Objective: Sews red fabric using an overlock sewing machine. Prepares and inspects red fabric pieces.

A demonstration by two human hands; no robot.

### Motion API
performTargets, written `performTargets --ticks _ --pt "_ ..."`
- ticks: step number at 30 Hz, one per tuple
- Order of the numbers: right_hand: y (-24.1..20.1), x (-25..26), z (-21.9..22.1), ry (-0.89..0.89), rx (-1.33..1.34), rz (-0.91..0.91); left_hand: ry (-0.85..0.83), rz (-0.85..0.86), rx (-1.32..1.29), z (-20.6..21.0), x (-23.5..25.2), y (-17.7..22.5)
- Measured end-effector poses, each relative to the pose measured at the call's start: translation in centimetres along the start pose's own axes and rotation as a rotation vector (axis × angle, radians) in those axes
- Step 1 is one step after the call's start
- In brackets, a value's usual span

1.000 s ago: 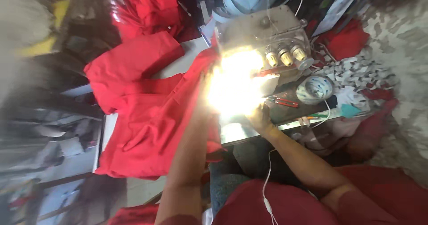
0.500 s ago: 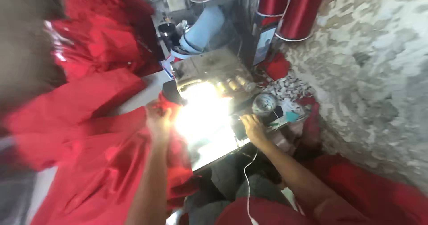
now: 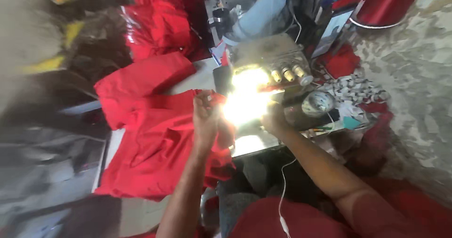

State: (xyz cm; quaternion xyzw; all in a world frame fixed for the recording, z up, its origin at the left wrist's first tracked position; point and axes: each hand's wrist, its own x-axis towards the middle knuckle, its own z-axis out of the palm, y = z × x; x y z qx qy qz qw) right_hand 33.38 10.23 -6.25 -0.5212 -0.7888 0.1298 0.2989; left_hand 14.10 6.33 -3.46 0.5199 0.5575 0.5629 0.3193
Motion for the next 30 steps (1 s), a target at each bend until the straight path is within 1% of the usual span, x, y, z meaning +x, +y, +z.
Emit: performTargets --ticks 1,3,5,7,8,9,11,12,14,16,18,19,21,23,25,27,30 --pt "-0.5 0.6 0.3 -0.045 0.004 -0.008 -0.005 -0.006 -0.001 0.0 0.0 -0.1" --pt "-0.6 1.3 1.7 -0.008 0.029 -0.066 0.005 -0.006 -0.022 -0.1 0.2 -0.1" --pt "-0.7 1.4 1.8 0.004 0.059 -0.063 0.000 0.019 -0.058 -0.5 1.1 -0.2" --pt "-0.5 0.6 0.8 -0.011 0.097 -0.025 -0.103 0.068 -0.039 -1.8 1.7 -0.6" --pt "0.2 -0.2 0.3 -0.002 0.121 -0.014 -0.157 0.078 0.014 -2.7 1.9 -0.7" --pt "1.3 -1.1 0.0 0.027 0.138 -0.021 -0.186 0.082 0.102 -3.6 1.9 -0.9" --pt "4.0 -3.5 -0.8 0.049 0.123 -0.044 -0.218 0.087 0.369 -5.9 0.7 -1.1" --pt "5.5 -4.8 -1.1 0.047 0.086 -0.057 -0.244 0.093 0.514 -7.0 -0.5 -1.6" --pt "8.9 -6.7 -1.3 0.020 -0.039 -0.039 -0.351 0.055 0.751 -8.9 -3.4 -3.1" --pt "11.9 -7.4 -1.0 -0.050 -0.129 0.024 -0.437 0.025 0.920 -9.2 -6.4 -4.8" --pt "13.7 -7.6 -0.3 -0.096 -0.201 0.050 -0.462 0.079 1.063 -8.4 -8.2 -6.6" --pt "13.6 -7.5 -0.1 -0.101 -0.214 0.056 -0.452 0.116 1.135 -7.8 -8.4 -7.2" --pt "12.0 -7.5 0.4 -0.077 -0.225 0.024 -0.469 0.087 1.272 -6.5 -7.9 -7.2" --pt "9.1 -7.5 1.1 -0.027 -0.184 -0.079 -0.514 0.025 1.368 -5.3 -6.7 -6.6" --pt "6.1 -7.9 1.7 -0.029 -0.064 -0.173 -0.554 0.007 1.389 -5.0 -5.6 -6.0" --pt "4.0 -8.3 2.3 -0.089 0.108 -0.213 -0.514 -0.013 1.318 -5.8 -4.7 -4.7" --pt "1.4 -8.7 2.8 -0.263 0.385 -0.186 -0.317 0.033 0.956 -7.7 -4.0 -2.4"
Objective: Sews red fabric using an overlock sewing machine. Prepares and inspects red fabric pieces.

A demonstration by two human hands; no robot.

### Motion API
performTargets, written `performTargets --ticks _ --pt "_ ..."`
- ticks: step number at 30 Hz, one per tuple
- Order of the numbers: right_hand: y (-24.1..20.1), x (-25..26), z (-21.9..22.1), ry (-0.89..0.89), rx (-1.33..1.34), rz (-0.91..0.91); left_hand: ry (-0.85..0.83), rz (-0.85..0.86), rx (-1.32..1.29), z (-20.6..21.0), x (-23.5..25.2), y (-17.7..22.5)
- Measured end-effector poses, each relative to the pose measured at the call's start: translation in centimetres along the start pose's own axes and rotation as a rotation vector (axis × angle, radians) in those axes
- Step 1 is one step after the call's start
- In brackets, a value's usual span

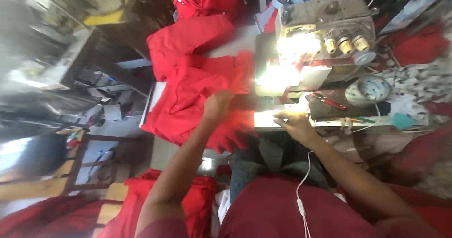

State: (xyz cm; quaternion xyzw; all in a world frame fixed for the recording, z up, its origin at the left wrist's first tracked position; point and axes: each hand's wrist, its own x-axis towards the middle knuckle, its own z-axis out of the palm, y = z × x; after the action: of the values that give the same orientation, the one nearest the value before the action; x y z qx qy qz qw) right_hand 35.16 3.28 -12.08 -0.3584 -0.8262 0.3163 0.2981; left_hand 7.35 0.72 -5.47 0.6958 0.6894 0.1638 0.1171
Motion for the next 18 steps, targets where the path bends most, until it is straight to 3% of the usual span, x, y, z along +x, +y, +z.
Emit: performTargets --ticks 4,10,13,18 --pt "-3.9 0.8 1.1 -0.065 0.484 0.078 0.060 -0.028 -0.467 -2.6 -1.5 4.9" --pt "-7.7 -0.8 0.5 0.047 0.928 0.236 0.037 -0.024 -0.877 0.3 -4.2 7.8" --pt "-7.0 -1.7 0.7 0.051 0.955 0.205 -0.066 -0.088 -1.059 1.6 -4.1 8.1" --pt "-5.6 -2.0 1.1 0.210 0.672 0.100 -0.087 -0.087 -1.093 2.4 -3.7 9.5"
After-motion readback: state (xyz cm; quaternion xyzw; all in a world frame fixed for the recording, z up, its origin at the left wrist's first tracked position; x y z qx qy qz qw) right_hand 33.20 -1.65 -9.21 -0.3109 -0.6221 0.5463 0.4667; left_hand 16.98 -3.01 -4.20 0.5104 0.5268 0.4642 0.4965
